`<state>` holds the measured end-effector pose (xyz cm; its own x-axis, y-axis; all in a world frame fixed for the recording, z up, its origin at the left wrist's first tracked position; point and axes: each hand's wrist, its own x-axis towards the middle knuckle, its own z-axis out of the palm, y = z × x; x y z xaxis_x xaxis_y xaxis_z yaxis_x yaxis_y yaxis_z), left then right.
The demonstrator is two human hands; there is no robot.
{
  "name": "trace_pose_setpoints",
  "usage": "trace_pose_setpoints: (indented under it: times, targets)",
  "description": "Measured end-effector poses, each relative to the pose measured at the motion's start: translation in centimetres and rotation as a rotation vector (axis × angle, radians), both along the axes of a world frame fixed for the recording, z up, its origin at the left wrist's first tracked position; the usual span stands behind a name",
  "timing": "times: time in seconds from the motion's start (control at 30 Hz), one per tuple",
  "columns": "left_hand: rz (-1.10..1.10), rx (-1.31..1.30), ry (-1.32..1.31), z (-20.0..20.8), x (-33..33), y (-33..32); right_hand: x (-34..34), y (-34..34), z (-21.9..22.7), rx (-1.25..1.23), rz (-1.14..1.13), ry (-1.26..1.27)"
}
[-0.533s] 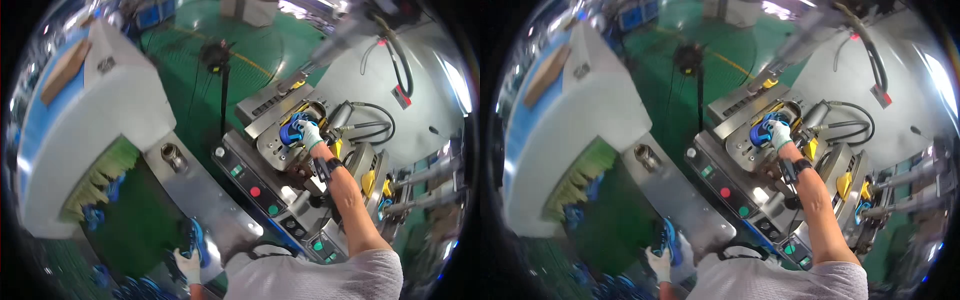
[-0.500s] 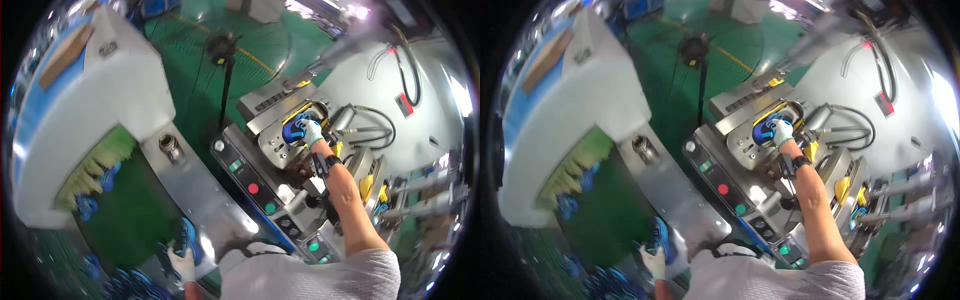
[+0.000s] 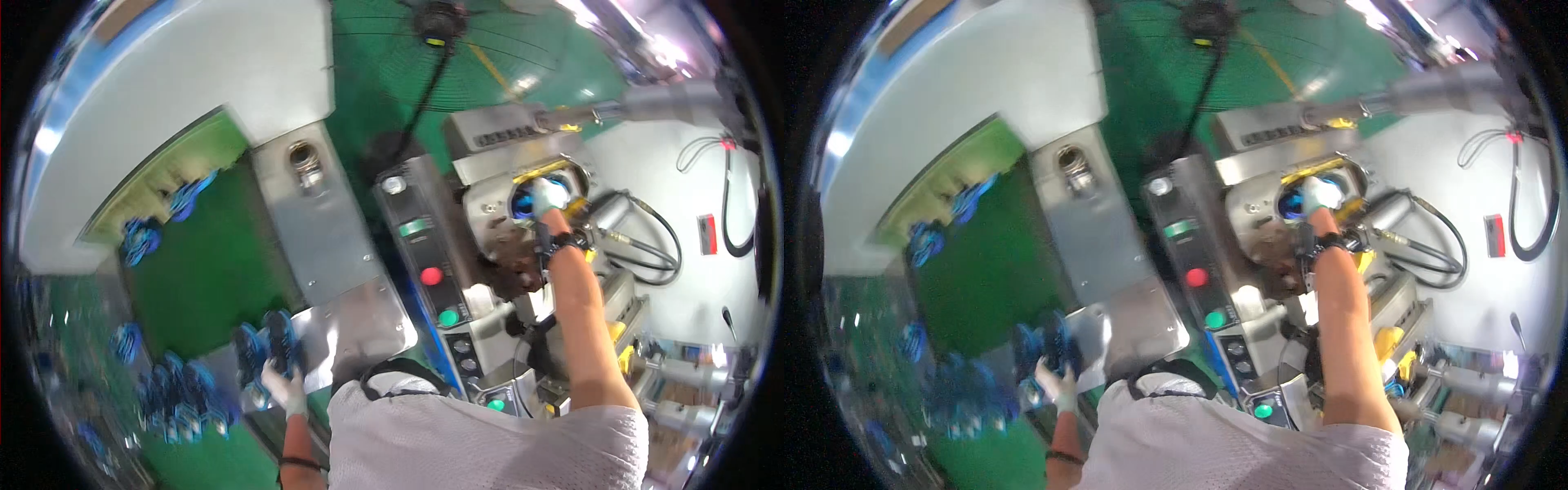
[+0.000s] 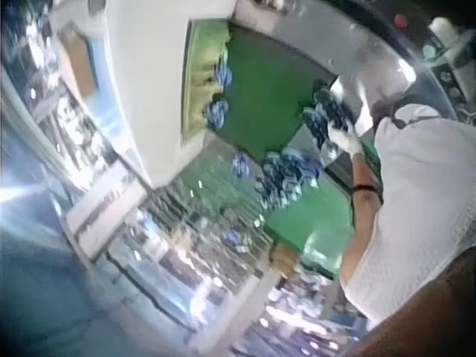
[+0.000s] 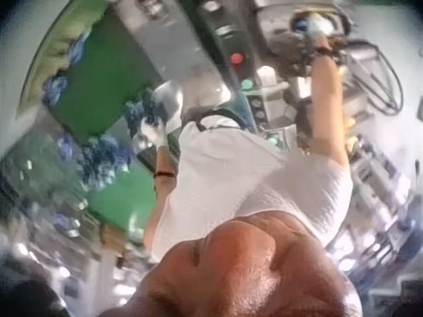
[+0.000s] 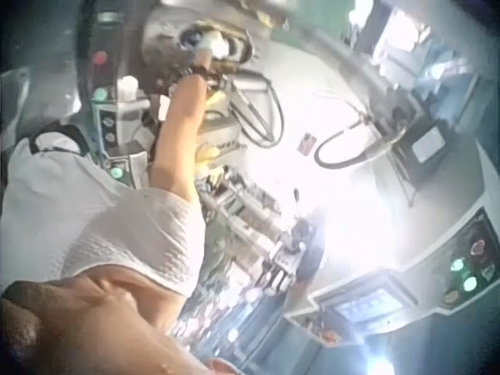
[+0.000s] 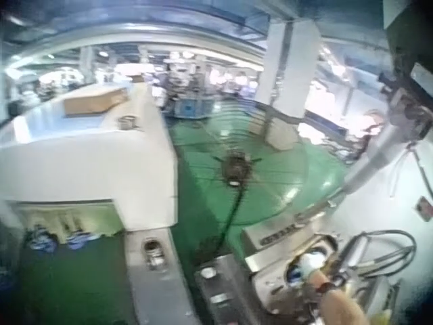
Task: Operating shoe-pressing machinery and organizing finished blue sneakers on a conveyor belt and rack.
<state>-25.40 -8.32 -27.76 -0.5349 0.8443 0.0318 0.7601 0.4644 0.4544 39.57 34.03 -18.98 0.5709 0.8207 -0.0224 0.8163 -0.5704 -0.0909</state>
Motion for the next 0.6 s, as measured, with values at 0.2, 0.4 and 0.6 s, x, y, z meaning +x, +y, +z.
trace_pose_setpoints:
  times: [0.2, 0.4, 0.6]
  targets:
    - [-0.013, 0.001, -0.096, -2.3, -0.5, 1.1, 5.8, -3.1, 4.3, 0.102, 0.408, 0.386]
    - [0.059, -0.044, -0.113, -1.7, -1.7, -0.7, -22.9, -13.2, 10.3, 0.695, 0.331, 0.526]
    - [-0.238, 0.205, -0.679, 2.9, -7.5, 3.1, -32.5, -29.8, -0.3, -0.007, 0.431, -0.103]
